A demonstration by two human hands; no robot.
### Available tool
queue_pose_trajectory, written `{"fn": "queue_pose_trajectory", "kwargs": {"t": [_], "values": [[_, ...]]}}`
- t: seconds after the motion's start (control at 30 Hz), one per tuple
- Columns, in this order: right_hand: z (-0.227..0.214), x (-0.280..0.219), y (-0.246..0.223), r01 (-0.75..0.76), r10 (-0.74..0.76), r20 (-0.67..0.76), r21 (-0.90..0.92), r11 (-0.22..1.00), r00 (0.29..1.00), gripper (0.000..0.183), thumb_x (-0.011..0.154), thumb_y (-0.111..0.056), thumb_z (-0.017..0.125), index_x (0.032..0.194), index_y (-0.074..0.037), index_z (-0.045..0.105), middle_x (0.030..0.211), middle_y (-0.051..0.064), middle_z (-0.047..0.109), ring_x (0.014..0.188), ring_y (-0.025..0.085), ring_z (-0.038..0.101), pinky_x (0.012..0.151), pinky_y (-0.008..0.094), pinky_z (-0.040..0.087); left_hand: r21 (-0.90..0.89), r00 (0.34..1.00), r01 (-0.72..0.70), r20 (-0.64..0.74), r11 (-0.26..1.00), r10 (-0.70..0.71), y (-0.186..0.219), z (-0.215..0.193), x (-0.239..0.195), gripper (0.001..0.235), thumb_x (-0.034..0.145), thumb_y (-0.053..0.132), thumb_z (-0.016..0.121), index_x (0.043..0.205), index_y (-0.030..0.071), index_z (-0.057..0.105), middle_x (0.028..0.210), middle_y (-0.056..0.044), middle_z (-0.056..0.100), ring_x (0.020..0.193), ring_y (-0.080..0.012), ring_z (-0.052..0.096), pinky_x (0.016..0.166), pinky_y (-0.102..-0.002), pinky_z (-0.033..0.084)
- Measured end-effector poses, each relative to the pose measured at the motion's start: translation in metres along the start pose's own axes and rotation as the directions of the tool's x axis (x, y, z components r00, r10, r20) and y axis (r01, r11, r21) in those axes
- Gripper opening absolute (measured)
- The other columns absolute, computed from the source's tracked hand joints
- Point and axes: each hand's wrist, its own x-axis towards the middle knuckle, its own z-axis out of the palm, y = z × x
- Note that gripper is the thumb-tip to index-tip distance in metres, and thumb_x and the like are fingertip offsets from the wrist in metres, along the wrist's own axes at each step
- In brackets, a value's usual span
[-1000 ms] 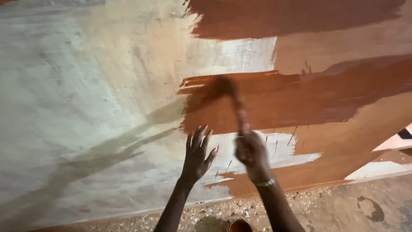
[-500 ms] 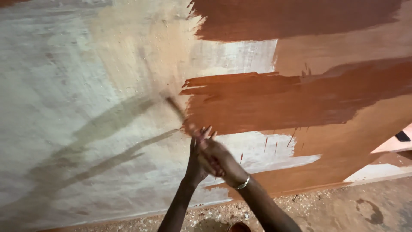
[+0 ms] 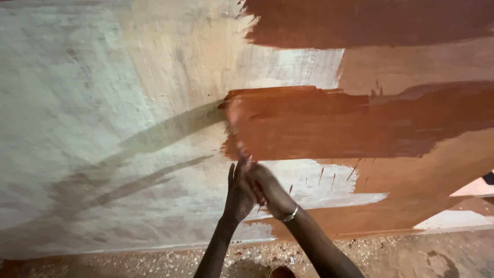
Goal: The person paints a wall with brown paint using a brush. They repeatedly dip the brush into a paint can and apply horizontal strokes to cover the unpainted sections of the wall.
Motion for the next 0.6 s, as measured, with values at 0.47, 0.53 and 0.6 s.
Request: {"fn": "queue_pose_trajectory", "kwargs": {"t": [0.47,0.53,0.6], "values": [[-0.087,-0.065,-0.020,0.524,-0.403,-0.567,0.060,0.849,0.718,0.042,0.109,-0.034,0.050,0.072,-0.019,0.039,0.050,-0.006,0.034,0.042,0.005,0.029,0.040,0.024,0.024,0.186,0.991,-0.131,-0.016,0.974,0.137,0.007,0.004,-0.003,0.060,0.100,0.027,0.064,0.153,0.008,0.043,0.162,-0.016,0.035,0.155,-0.0347,0.027,0.126,-0.055,0.017],[-0.079,-0.062,-0.014,0.410,-0.313,-0.542,0.065,0.910,0.780,0.038,0.106,-0.036,0.050,0.075,-0.019,0.039,0.053,-0.007,0.034,0.043,0.005,0.030,0.038,0.025,0.026,0.167,0.990,-0.138,-0.007,0.976,0.141,0.009,0.012,-0.006,0.060,0.100,0.026,0.065,0.152,0.008,0.043,0.162,-0.016,0.035,0.155,-0.0348,0.027,0.126,-0.055,0.017],[-0.065,-0.050,-0.008,0.263,-0.220,-0.424,0.046,0.964,0.879,0.035,0.103,-0.042,0.048,0.080,-0.017,0.042,0.055,-0.007,0.037,0.043,0.006,0.032,0.036,0.025,0.026,0.154,0.988,-0.150,0.000,0.977,0.152,0.010,0.019,-0.006,0.060,0.099,0.025,0.066,0.153,0.008,0.043,0.162,-0.016,0.035,0.155,-0.0353,0.027,0.126,-0.055,0.018]]}}
